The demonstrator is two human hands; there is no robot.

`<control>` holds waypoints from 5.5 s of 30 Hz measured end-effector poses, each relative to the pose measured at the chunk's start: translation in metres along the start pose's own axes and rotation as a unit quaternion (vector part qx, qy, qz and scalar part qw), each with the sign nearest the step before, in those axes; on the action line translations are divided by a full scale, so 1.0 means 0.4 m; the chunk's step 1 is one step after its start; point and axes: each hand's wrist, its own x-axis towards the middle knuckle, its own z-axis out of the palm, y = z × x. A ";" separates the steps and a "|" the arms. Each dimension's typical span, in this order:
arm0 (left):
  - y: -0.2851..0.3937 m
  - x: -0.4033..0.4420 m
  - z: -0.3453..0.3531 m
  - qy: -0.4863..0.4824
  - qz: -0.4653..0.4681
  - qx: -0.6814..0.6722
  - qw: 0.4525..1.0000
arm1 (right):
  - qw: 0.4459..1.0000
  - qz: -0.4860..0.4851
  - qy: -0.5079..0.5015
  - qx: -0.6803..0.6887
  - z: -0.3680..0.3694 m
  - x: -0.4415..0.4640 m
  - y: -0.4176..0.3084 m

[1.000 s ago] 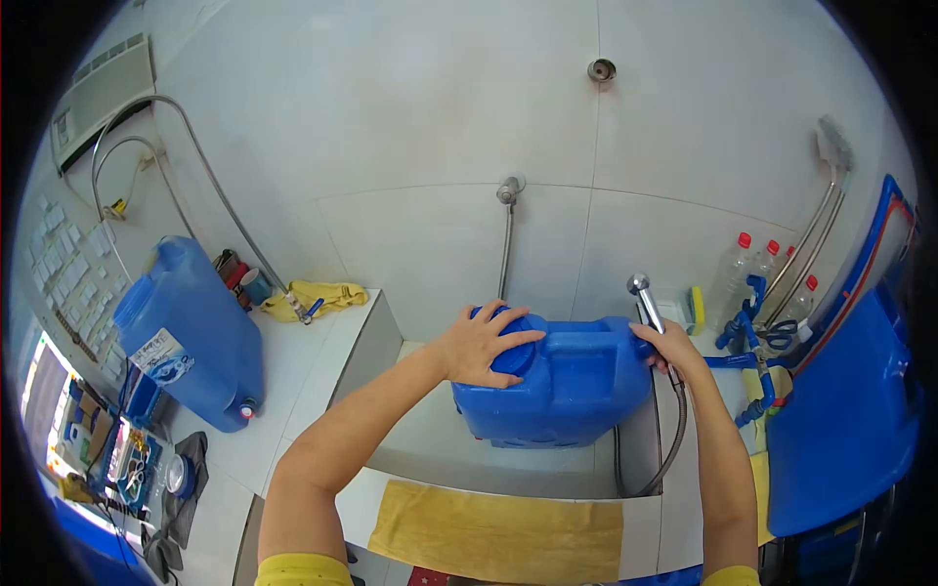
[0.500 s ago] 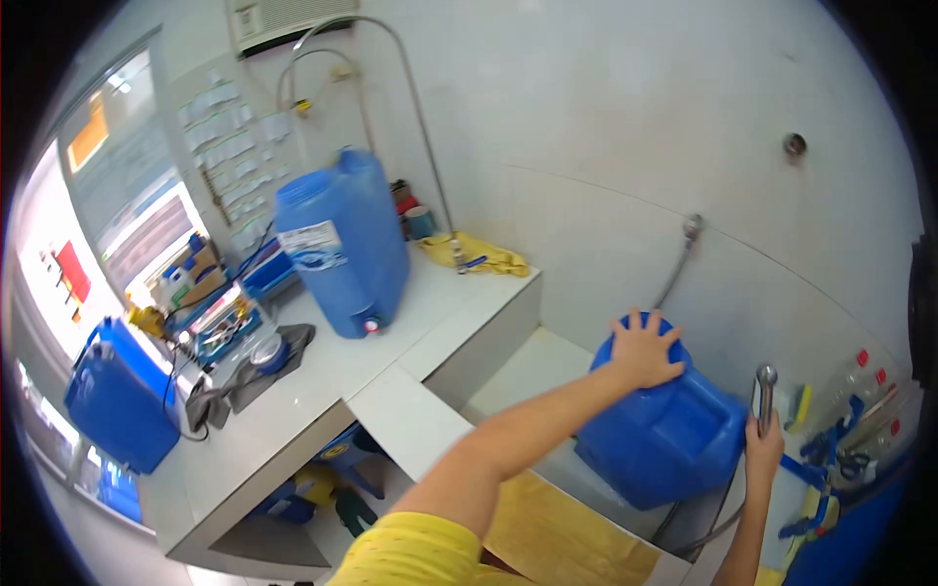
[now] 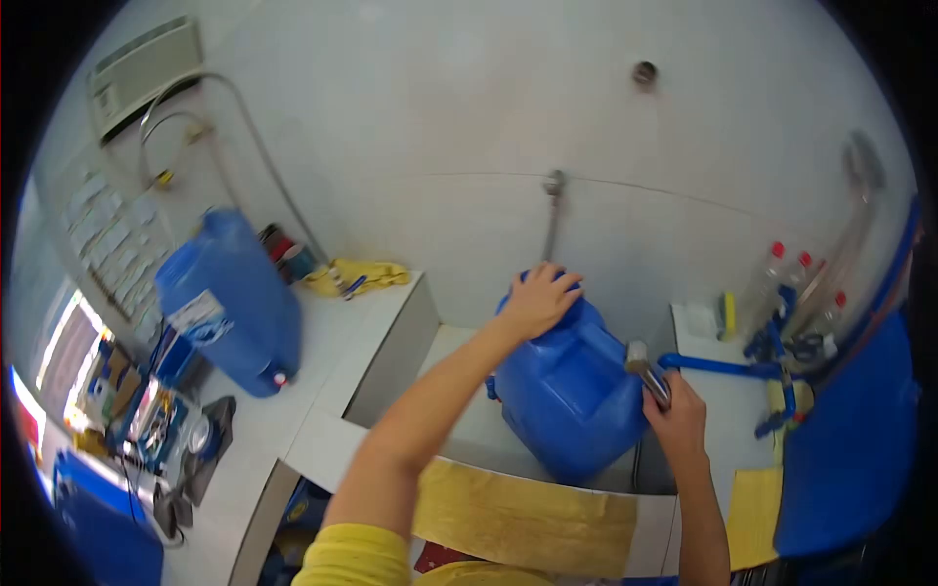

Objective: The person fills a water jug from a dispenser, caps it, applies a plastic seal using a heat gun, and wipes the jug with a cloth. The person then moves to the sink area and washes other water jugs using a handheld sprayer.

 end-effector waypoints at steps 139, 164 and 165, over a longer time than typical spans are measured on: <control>0.165 -0.106 -0.239 -0.415 0.072 0.183 0.888 | 0.887 0.318 -0.315 0.111 -0.046 0.226 0.144; 0.147 -0.097 -0.276 -0.417 -0.055 0.201 0.885 | 0.822 -0.134 -0.552 0.038 0.068 -0.239 -0.151; 0.131 -0.109 -0.277 -0.407 0.036 0.178 0.895 | 0.811 -0.099 -0.574 0.060 0.046 -0.206 -0.159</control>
